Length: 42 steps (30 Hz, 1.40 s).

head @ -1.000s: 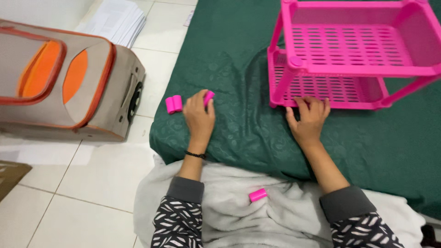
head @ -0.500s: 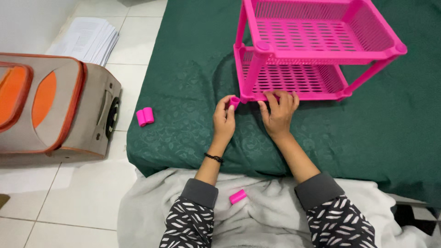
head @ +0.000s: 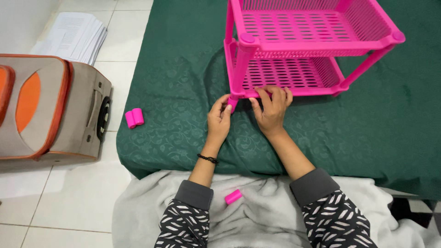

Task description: The person assembles a pink plastic two-tier basket by hand on a green bedsheet. They connect side panels to a base tray, insert vertical supports, and attach small cylindrical feet to the bottom corners.

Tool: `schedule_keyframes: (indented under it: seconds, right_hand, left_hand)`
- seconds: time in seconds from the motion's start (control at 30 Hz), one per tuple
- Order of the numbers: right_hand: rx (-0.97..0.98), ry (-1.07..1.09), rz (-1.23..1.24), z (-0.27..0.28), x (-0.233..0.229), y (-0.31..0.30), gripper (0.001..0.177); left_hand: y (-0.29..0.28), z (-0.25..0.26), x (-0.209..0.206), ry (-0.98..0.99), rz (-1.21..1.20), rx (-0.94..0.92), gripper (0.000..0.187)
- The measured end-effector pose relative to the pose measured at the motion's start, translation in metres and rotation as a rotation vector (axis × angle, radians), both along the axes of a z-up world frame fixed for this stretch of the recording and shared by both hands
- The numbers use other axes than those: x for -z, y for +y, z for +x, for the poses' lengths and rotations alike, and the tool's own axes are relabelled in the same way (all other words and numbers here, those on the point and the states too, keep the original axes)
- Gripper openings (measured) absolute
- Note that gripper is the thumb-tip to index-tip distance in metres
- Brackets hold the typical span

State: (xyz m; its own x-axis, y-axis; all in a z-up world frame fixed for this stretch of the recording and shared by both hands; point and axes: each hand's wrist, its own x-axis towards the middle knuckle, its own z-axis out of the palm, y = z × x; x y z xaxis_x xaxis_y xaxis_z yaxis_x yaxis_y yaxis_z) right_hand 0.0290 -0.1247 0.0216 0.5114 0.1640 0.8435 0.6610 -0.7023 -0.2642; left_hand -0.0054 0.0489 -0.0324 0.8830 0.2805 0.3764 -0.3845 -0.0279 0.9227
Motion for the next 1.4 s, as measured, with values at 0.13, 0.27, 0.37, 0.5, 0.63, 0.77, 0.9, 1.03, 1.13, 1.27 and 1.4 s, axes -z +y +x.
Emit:
schedule_keyframes:
  seconds: [0.13, 0.27, 0.37, 0.5, 0.63, 0.77, 0.9, 1.03, 1.13, 1.27, 1.4]
  right_hand:
    - [0.003, -0.008, 0.001, -0.001, 0.001, 0.0, 0.034]
    - [-0.001, 0.001, 0.007, -0.001, 0.003, 0.0, 0.034]
    - [0.0, 0.004, 0.01, -0.001, 0.003, -0.001, 0.034]
    - [-0.001, 0.002, 0.011, -0.002, 0.004, 0.0, 0.035]
    - [-0.009, 0.007, 0.009, -0.004, 0.003, 0.0, 0.035]
    - [-0.015, -0.003, 0.013, -0.005, 0.001, 0.0, 0.034]
    - [-0.021, 0.007, 0.011, -0.005, 0.001, 0.0, 0.033]
    - [-0.008, -0.006, 0.014, -0.005, 0.002, 0.001, 0.034]
    - [-0.016, 0.013, -0.002, -0.007, 0.003, 0.001, 0.033]
    - [-0.036, 0.011, -0.049, -0.006, 0.001, 0.002, 0.034]
    - [-0.042, -0.003, -0.068, -0.007, 0.001, 0.004, 0.032]
  left_hand:
    - [0.002, 0.007, 0.007, -0.077, -0.126, 0.08, 0.03]
    - [-0.002, 0.003, 0.0, -0.079, -0.103, 0.058, 0.029]
    - [-0.009, -0.007, -0.015, -0.049, -0.001, -0.011, 0.035]
    - [-0.016, -0.021, -0.035, -0.073, 0.219, -0.151, 0.04]
    - [-0.02, -0.024, -0.044, -0.058, 0.262, -0.239, 0.035]
    - [-0.016, -0.019, -0.04, -0.007, 0.133, -0.147, 0.038]
    - [-0.012, -0.014, -0.033, -0.023, 0.003, -0.062, 0.048]
    - [-0.016, -0.008, -0.028, -0.096, -0.034, -0.128, 0.049]
    - [-0.016, -0.009, -0.024, -0.123, 0.094, -0.214, 0.041]
    - [-0.015, -0.01, -0.027, -0.142, 0.196, -0.292, 0.039]
    - [-0.019, -0.011, -0.031, -0.122, 0.144, -0.32, 0.046]
